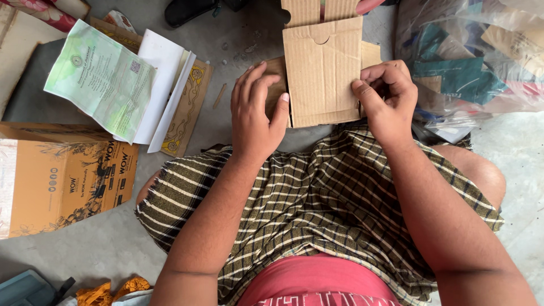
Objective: The person sits on the floor and assembles a small cardboard box by folding its flaps and tucking them into slots. They then place a small wrapped item inside the box and close the lid.
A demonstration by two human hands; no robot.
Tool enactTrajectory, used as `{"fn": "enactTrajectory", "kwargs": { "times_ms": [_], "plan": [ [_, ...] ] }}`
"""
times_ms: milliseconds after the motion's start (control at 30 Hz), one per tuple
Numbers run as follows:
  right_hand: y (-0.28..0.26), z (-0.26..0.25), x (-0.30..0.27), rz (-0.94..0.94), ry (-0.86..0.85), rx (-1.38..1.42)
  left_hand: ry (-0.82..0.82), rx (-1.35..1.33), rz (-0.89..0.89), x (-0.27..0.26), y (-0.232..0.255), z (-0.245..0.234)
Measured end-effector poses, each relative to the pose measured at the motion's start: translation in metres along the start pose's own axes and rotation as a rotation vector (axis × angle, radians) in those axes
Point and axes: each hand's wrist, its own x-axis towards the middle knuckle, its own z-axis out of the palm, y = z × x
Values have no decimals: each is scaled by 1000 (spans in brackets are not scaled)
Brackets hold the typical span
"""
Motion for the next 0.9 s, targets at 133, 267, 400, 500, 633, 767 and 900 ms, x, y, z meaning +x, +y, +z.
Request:
{"fn": "enactTrajectory", "kwargs": {
  "times_ms": [133, 267, 400, 500, 633, 767, 900],
  "plan": [
    [1, -10, -4, -92, -93, 70, 6, -9, -24, 0, -1, 1],
    [-29, -35, -3, -118, -476, 82, 69, -58, -102, -1, -3, 2],
    [-47, -46, -2, -217, -624, -131, 234, -126, -116, 1, -9, 0],
    [-46, -45, -1, -227, -625, -189, 233, -522, -335, 2, -12, -1],
    [-46, -43, 1, -225, -638, -214, 193, -912, -310, 2, -16, -6],
    [-54, -39, -1, -165, -609, -271, 124, -1001, -215, -2, -16, -3],
    [-60, -36, -1, -165, -609, -304, 69, -1033, -148, -1, -8, -1]
  ]
}}
